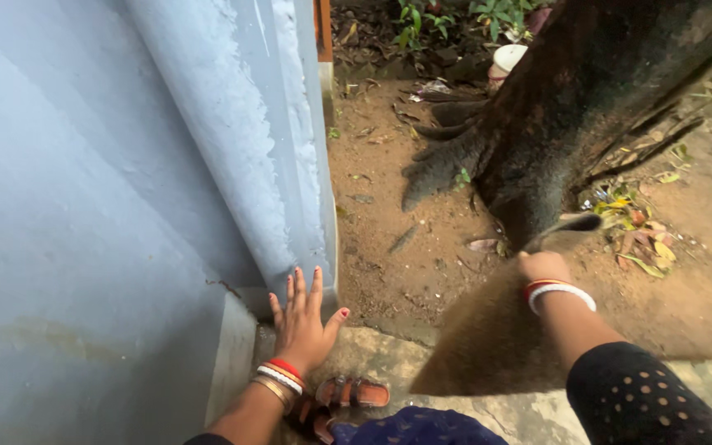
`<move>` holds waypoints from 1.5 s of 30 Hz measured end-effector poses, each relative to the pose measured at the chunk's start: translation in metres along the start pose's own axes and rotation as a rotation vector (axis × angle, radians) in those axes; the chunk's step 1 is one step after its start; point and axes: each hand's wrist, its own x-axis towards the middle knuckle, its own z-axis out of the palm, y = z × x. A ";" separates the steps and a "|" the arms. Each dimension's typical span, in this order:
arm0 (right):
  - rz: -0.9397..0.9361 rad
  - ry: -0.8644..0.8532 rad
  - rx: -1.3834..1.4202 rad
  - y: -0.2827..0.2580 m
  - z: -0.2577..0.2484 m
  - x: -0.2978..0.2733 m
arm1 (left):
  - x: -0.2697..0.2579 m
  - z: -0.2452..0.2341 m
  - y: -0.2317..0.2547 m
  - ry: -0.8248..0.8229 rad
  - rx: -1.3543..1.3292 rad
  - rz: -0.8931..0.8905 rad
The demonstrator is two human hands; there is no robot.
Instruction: The person retrieves a mat from behind a pipe, unrolls and shakes it to remove dust, cleans both sides by hand, and rolls it back up.
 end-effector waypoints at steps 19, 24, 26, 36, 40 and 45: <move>-0.618 -0.232 0.649 -0.368 -0.019 -0.148 | -0.059 -0.039 -0.063 0.054 0.197 -0.205; -0.627 -0.138 0.667 -0.359 -0.030 -0.124 | -0.051 -0.044 -0.050 0.062 0.167 -0.158; -0.570 0.040 0.464 -0.316 -0.006 -0.085 | -0.045 -0.043 -0.042 0.024 0.159 -0.167; 0.012 -0.042 0.011 -0.001 0.038 0.010 | -0.008 -0.008 -0.008 -0.048 0.094 -0.001; 0.037 -0.040 -0.065 0.050 0.005 0.001 | -0.003 0.009 -0.004 -0.070 0.065 0.027; -0.050 -0.042 -0.134 0.012 -0.027 -0.003 | -0.008 0.011 -0.015 -0.027 0.063 0.047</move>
